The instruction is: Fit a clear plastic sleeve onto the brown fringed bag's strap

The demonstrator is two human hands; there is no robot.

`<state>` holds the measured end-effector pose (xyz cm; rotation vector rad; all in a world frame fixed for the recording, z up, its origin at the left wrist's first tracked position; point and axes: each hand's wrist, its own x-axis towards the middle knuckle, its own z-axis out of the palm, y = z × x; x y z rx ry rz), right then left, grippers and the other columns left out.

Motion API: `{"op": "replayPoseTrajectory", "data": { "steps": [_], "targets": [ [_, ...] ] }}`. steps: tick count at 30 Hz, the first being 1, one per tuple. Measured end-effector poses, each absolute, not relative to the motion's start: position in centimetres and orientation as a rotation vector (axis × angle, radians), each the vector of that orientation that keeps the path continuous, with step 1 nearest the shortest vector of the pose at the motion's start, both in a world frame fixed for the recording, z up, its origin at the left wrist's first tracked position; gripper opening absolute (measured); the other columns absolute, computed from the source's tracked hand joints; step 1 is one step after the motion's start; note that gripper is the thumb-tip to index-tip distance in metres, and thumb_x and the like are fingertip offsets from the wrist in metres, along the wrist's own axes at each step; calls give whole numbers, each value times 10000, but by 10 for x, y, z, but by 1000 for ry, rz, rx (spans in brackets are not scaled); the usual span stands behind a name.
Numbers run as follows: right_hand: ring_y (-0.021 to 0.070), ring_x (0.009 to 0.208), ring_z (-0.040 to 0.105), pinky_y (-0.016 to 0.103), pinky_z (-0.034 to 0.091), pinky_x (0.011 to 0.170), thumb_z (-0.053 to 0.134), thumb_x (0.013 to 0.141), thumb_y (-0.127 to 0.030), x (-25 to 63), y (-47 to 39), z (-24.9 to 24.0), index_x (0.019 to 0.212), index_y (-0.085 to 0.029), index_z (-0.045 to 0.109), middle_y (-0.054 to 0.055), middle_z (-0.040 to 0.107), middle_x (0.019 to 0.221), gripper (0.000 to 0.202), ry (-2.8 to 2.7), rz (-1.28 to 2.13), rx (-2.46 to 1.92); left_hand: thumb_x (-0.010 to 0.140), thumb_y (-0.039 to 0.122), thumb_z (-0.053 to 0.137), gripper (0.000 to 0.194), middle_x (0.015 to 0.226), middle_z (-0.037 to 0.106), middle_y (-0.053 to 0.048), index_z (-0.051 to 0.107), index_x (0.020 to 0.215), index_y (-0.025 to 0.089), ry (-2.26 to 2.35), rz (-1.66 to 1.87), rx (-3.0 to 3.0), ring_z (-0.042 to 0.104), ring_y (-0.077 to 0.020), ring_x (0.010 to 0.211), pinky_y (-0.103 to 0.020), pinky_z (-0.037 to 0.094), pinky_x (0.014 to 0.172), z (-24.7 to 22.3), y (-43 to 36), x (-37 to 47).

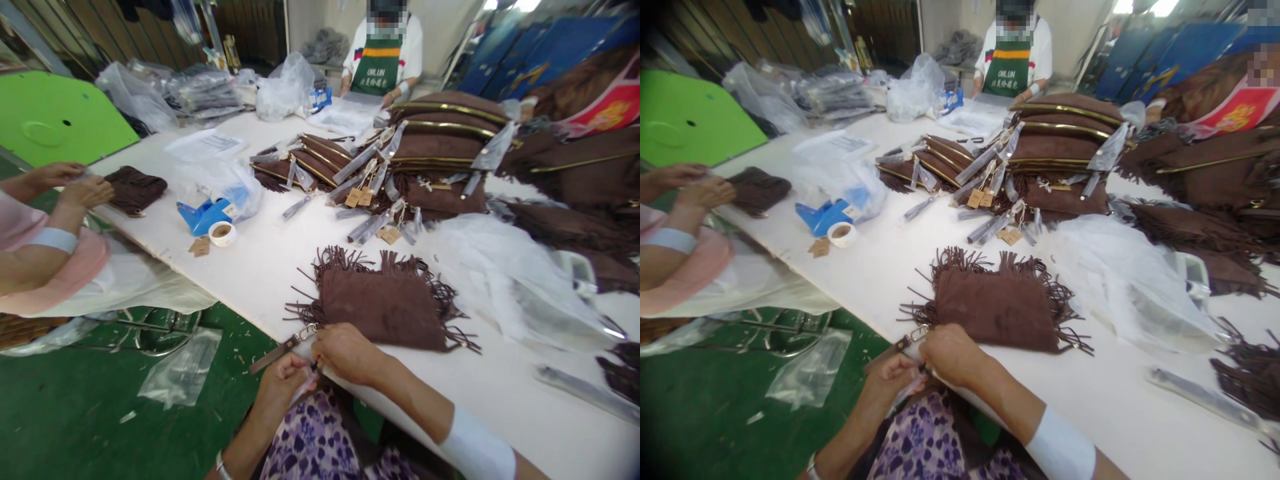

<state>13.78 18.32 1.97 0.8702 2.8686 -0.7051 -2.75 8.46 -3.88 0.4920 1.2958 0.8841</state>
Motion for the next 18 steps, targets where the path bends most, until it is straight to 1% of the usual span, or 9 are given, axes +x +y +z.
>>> {"op": "replayPoseTrajectory", "data": {
  "steps": [2, 5, 9, 12, 15, 18],
  "targets": [
    [188, 743, 620, 271, 382, 649, 552, 803, -200, 139, 184, 20, 758, -200, 688, 42, 704, 773, 143, 2863, -671, 852, 644, 371, 782, 287, 661, 709, -53, 647, 738, 137, 1292, 873, 538, 624, -181, 580, -278, 460, 604, -40, 86, -24],
    [194, 736, 627, 269, 372, 623, 549, 816, -231, 140, 182, 18, 746, -186, 686, 57, 710, 773, 160, 2860, -633, 819, 679, 330, 746, 221, 640, 692, -39, 649, 703, 133, 1312, 877, 630, 604, -170, 596, -264, 433, 619, -39, 89, -21],
    [209, 744, 639, 272, 363, 608, 581, 812, -299, 139, 178, 16, 745, -180, 688, 73, 717, 787, 173, 2814, -691, 819, 711, 333, 718, 218, 635, 680, -30, 641, 684, 131, 1337, 892, 700, 582, -154, 599, -242, 398, 601, -33, 86, -18],
    [200, 768, 639, 265, 359, 616, 595, 799, -263, 138, 174, 16, 786, -201, 689, 56, 718, 806, 114, 2809, -793, 835, 726, 372, 715, 256, 650, 692, -39, 629, 704, 131, 1332, 911, 642, 575, -143, 581, -230, 387, 580, -33, 80, -17],
    [188, 794, 624, 258, 364, 638, 601, 796, -229, 141, 170, 18, 823, -196, 665, 46, 701, 830, 77, 2842, -855, 810, 706, 393, 742, 286, 659, 701, -46, 618, 726, 136, 1293, 895, 578, 589, -148, 572, -231, 396, 569, -38, 74, -16],
    [167, 849, 597, 244, 374, 680, 601, 806, -197, 150, 163, 22, 902, -193, 634, 36, 663, 922, 103, 2897, -888, 878, 668, 408, 771, 314, 643, 695, -41, 597, 703, 148, 1256, 880, 546, 611, -168, 573, -252, 433, 580, -44, 70, -14]
  ]
}}
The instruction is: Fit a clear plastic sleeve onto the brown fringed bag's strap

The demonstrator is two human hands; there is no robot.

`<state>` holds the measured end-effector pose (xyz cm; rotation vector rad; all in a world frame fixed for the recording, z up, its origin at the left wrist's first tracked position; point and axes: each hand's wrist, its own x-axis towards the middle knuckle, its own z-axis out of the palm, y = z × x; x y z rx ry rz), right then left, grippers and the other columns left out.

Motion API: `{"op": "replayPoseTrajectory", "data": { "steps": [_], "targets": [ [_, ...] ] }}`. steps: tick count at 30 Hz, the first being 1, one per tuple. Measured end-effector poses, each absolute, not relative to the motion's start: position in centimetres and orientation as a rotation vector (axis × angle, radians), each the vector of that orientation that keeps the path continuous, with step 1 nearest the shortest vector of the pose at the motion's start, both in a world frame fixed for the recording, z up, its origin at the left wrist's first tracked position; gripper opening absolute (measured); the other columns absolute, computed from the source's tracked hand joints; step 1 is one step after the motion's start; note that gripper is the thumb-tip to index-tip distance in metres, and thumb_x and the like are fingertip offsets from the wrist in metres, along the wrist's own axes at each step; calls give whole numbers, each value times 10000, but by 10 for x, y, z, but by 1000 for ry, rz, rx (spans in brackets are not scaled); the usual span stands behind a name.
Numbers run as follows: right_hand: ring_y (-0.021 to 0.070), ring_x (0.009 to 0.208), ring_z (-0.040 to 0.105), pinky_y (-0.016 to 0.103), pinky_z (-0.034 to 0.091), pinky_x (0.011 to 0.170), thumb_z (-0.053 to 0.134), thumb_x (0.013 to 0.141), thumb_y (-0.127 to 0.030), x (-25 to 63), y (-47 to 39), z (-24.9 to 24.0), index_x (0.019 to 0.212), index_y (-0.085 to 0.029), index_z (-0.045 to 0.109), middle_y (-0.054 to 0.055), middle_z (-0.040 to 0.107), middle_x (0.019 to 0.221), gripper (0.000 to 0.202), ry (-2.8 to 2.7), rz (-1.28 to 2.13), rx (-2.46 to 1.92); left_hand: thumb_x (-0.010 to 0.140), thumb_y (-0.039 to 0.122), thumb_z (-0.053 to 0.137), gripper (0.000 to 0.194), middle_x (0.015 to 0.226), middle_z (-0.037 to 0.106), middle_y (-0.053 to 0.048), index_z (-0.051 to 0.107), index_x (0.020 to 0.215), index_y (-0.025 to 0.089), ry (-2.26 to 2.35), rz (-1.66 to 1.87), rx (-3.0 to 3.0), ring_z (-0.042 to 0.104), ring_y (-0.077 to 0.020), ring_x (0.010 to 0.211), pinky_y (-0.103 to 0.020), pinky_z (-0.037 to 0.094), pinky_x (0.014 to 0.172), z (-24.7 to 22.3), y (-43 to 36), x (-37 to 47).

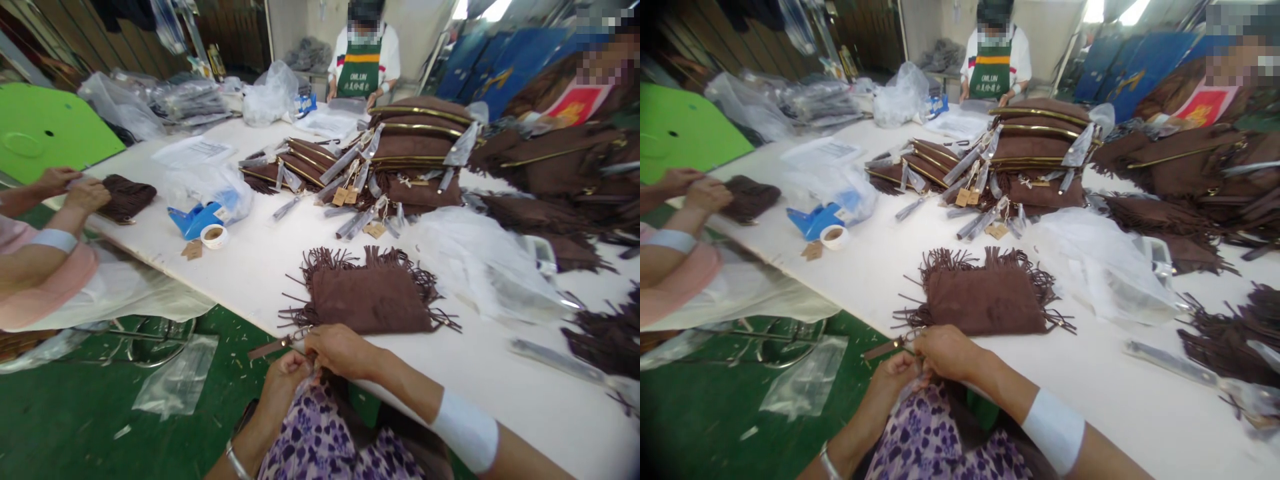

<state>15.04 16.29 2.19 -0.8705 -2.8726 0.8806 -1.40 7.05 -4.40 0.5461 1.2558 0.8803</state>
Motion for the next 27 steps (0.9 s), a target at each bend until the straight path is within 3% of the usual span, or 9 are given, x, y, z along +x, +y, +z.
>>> {"op": "replayPoseTrajectory", "data": {
  "steps": [3, 7, 17, 22, 27],
  "targets": [
    [146, 881, 565, 236, 373, 711, 528, 867, -169, 166, 151, 24, 1013, -211, 610, 32, 604, 1006, 173, -2731, 780, -1071, 690, 434, 744, 320, 662, 700, -50, 597, 711, 151, 1275, 874, 570, 608, -166, 571, -255, 437, 572, -48, 66, -12],
    [151, 849, 538, 246, 357, 683, 471, 917, -168, 178, 132, 18, 1030, -224, 614, 30, 572, 949, 191, -2700, 657, -1259, 733, 453, 692, 316, 657, 687, -39, 585, 727, 156, 1341, 878, 629, 568, -142, 541, -248, 427, 562, -50, 59, -10],
    [172, 887, 550, 262, 402, 752, 493, 909, -150, 138, 90, -8, 1086, -211, 573, 22, 600, 946, 203, -2583, 820, -1214, 730, 484, 677, 324, 676, 675, -33, 613, 728, 167, 1528, 830, 704, 600, -188, 667, -264, 445, 648, -28, 26, -41],
    [174, 915, 552, 269, 411, 774, 487, 917, -169, 130, 80, -11, 1106, -204, 573, 35, 603, 958, 210, -2569, 853, -1204, 790, 503, 620, 346, 776, 695, -46, 678, 837, 165, 1563, 813, 721, 609, -205, 763, -272, 450, 709, -37, 19, -42],
    [174, 921, 550, 271, 420, 798, 528, 902, -171, 130, 75, -11, 1095, -209, 578, 23, 605, 967, 203, -2516, 868, -1254, 854, 543, 504, 457, 986, 706, -94, 666, 1045, 161, 1485, 807, 744, 613, -277, 988, -364, 474, 859, -46, 19, -37]
  ]
}}
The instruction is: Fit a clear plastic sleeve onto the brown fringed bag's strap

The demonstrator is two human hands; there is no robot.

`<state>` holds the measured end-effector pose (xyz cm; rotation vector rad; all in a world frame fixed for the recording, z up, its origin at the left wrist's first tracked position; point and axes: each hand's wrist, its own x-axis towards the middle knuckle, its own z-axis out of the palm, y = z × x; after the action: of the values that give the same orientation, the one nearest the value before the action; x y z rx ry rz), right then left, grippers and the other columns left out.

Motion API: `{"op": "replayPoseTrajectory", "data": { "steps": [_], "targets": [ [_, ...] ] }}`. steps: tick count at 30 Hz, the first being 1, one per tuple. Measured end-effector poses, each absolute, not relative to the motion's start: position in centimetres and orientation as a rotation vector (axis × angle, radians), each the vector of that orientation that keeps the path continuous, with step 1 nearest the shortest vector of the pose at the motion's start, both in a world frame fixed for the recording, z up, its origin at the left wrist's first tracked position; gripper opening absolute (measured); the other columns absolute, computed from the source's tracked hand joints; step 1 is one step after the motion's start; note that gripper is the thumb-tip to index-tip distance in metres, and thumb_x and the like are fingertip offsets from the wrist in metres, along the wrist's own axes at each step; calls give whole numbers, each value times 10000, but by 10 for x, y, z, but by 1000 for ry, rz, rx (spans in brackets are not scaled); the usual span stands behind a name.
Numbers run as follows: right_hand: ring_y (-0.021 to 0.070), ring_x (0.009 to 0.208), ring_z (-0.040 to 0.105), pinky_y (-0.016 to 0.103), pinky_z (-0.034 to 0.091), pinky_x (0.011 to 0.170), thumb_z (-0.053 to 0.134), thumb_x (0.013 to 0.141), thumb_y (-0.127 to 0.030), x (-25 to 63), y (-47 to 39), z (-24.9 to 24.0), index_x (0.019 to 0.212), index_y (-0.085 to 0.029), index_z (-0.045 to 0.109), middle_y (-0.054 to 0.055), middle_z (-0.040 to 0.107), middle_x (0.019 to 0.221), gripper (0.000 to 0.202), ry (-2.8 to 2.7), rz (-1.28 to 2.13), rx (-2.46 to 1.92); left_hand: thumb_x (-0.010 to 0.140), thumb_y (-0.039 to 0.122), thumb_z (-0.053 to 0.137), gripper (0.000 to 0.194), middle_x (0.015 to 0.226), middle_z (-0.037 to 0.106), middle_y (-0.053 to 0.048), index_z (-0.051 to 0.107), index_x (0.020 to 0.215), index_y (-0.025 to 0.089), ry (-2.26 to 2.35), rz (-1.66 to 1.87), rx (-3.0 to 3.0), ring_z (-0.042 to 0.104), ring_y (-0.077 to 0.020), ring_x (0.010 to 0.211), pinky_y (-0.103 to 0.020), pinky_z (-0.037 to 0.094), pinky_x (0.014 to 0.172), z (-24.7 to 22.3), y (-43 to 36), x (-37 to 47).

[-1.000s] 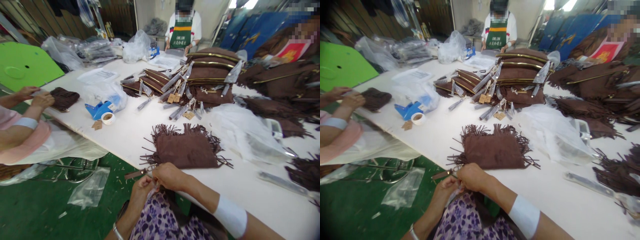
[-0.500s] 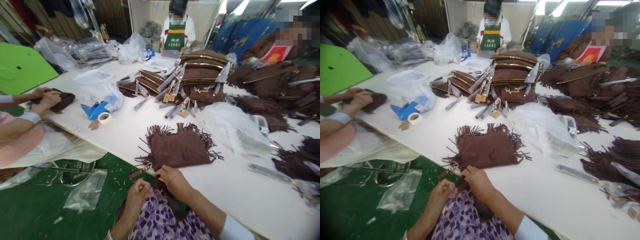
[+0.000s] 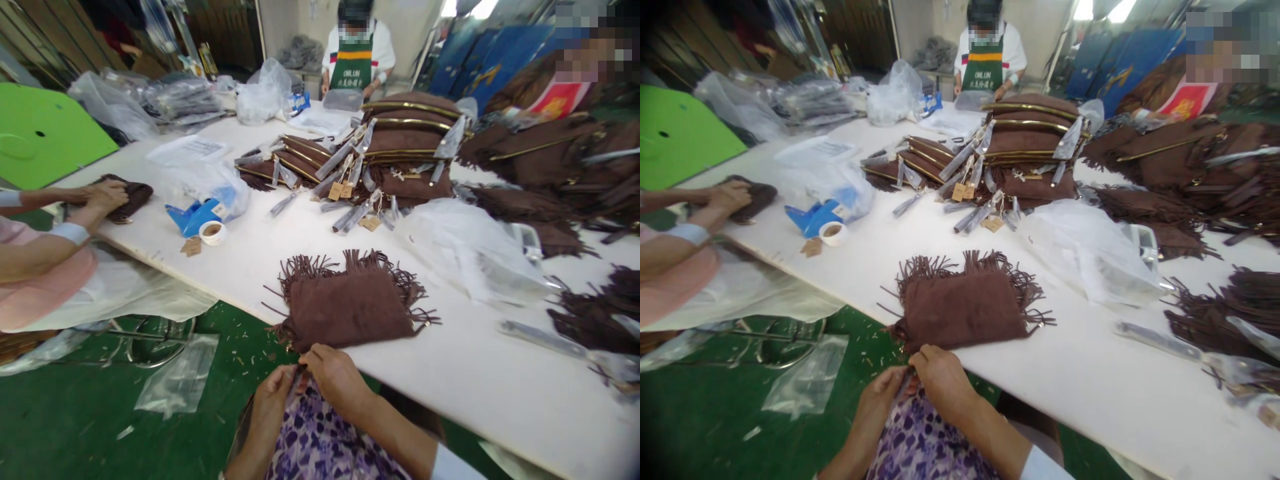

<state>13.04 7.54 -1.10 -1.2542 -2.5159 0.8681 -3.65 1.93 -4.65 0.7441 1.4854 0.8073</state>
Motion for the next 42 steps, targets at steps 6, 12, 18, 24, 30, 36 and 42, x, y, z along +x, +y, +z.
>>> {"op": "replayPoseTrajectory", "data": {
  "steps": [6, 12, 18, 24, 30, 36, 42],
  "targets": [
    [166, 922, 551, 268, 433, 806, 530, 909, -189, 128, 72, -15, 1107, -227, 581, 13, 602, 975, 207, -2461, 890, -1319, 761, 598, 590, 541, 962, 713, -106, 636, 1079, 163, 1352, 740, 742, 649, -283, 878, -367, 504, 769, -53, 10, -44],
    [167, 914, 554, 273, 436, 795, 487, 924, -163, 126, 72, -15, 1089, -218, 590, 21, 607, 970, 202, -2445, 913, -1329, 786, 539, 602, 381, 632, 659, -31, 598, 755, 160, 1288, 625, 750, 580, -174, 570, -284, 425, 601, -56, 11, -49],
    [182, 939, 562, 285, 436, 817, 465, 938, -180, 127, 73, -15, 1112, -198, 596, 43, 613, 973, 219, -2420, 947, -1319, 797, 518, 608, 358, 571, 597, 3, 568, 730, 168, 1218, 678, 723, 495, -125, 493, -246, 344, 522, -54, 24, -44],
    [174, 895, 575, 271, 450, 786, 477, 921, -153, 127, 72, -15, 1137, -213, 594, 35, 622, 967, 252, -2373, 1019, -1341, 818, 451, 606, 285, 576, 570, 22, 570, 801, 169, 1179, 727, 736, 498, -132, 521, -253, 384, 560, -62, 26, -42],
    [144, 858, 605, 235, 459, 776, 439, 930, -133, 129, 70, -15, 1068, -224, 623, 26, 636, 934, 248, -2158, 1194, -1390, 823, 397, 609, 224, 613, 562, 35, 576, 846, 177, 1267, 766, 768, 525, -152, 579, -261, 416, 595, -54, 32, -32],
    [153, 887, 620, 251, 454, 800, 421, 913, -119, 132, 62, -23, 1074, -209, 570, 23, 656, 965, 237, -1914, 1251, -1468, 815, 404, 616, 244, 660, 595, 16, 589, 886, 172, 1308, 762, 791, 557, -171, 620, -281, 436, 629, -51, 35, -32],
    [157, 855, 621, 262, 453, 797, 401, 909, -121, 136, 53, -25, 1068, -228, 576, 13, 661, 936, 260, -1847, 1267, -1475, 831, 368, 588, 206, 669, 609, 2, 582, 872, 166, 1288, 740, 798, 564, -173, 626, -292, 448, 643, -50, 41, -27]
  ]
}}
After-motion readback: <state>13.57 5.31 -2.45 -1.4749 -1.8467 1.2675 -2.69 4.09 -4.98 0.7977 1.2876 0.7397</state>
